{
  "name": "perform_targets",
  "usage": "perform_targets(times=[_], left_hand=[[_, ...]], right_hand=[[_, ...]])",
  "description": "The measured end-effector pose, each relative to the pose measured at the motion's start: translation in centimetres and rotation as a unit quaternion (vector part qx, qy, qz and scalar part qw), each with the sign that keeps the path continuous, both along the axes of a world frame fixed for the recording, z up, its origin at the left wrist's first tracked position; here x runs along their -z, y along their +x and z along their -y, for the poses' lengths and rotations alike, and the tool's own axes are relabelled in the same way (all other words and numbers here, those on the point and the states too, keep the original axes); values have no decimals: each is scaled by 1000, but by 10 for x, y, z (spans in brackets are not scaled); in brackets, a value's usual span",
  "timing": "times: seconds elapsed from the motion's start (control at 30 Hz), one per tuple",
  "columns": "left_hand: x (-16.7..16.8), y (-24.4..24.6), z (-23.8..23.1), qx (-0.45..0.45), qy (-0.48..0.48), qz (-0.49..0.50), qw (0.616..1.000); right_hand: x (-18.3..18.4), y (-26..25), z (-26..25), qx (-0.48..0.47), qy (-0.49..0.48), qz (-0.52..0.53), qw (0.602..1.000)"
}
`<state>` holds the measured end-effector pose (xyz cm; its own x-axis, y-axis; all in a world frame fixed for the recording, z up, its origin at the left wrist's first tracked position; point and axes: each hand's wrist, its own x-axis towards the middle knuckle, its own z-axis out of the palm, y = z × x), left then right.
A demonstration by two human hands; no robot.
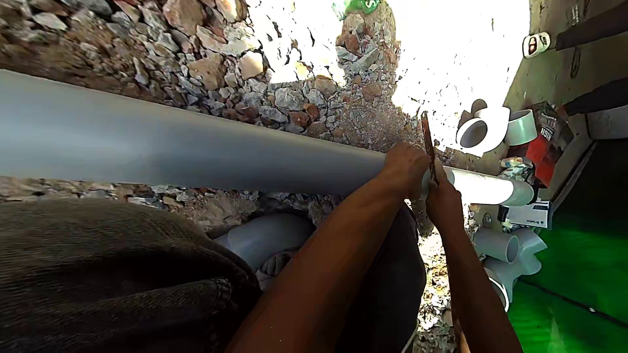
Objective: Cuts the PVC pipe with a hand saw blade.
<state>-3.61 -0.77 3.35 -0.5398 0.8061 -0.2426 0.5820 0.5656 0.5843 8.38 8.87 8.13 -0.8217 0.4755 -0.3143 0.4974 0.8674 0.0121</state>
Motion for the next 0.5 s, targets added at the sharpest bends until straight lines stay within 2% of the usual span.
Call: perform_targets(times=[0.03,0.1,0.23,0.27,0.33,0.43,0.5], left_hand=[[1,2,1,3,-2,-9,1000],[-1,4,1,-2,0,-22,1000],[-6,11,3,-29,21,-8,999],[-6,9,2,-31,20,-11,999],[-2,6,3,-24,16,-21,999],[2,10,0,-3,8,-37,999],[0,11,-1,-1,-2,-39,999]], right_hand=[[5,-14,-3,4,-5,1,1000],[6,1,-6,-19,-7,-31,999],[-16,108,4,-54,-23,-85,995],[-17,114,3,-54,-19,-94,994],[-11,84,3,-43,-11,-75,996],[8,7,-6,-7,-33,-48,998],[12,13,-7,-12,-44,-81,996]])
